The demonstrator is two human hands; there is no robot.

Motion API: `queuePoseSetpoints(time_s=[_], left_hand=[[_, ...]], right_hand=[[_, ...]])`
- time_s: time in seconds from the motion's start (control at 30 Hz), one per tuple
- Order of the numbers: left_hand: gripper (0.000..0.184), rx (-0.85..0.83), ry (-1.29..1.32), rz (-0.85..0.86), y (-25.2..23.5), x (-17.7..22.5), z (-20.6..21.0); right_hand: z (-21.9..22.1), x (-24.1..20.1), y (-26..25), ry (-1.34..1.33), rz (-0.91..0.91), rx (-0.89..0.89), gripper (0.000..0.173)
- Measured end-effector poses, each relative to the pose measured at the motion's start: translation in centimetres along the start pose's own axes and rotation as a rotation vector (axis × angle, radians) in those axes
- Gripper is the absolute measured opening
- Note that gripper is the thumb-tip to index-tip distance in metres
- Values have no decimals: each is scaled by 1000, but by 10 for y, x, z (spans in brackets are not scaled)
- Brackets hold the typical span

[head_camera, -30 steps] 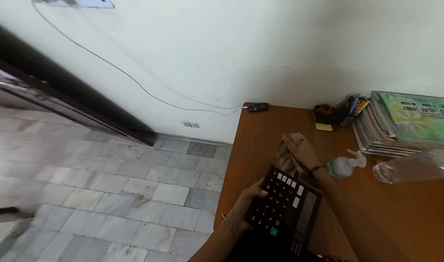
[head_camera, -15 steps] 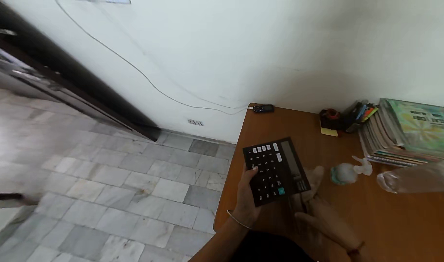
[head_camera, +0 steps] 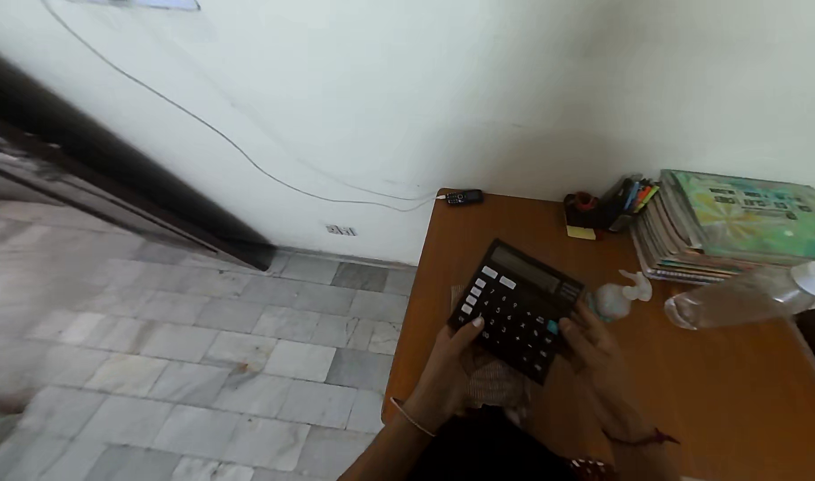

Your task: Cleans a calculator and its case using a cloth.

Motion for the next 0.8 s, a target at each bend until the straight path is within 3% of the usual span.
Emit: queuePoseSetpoints(time_s=[0.2,0.4,0.6,0.8], left_hand=[[23,-34,-57,-28,4,10,-4],[23,26,0,53,1,14,-7],[23,23,4,71,0,11,-8],[25,5,-12,90,2,12,-5]], right_hand=[[5,-2,-3,-29,24,-30,44],[35,16,23,-45,128,-165,68],[41,20,30,-30,124,-29,68],[38,19,26,229,-11,105,93]])
Point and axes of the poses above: each hand's wrist, its own y-axis away from the middle knuckle, its own z-axis out of the palm, x = y × z, the point moved 8 cm from there along -y, towards the middle knuckle, and after that the axes turned 10 degrees about x, right-handed, at the moved point
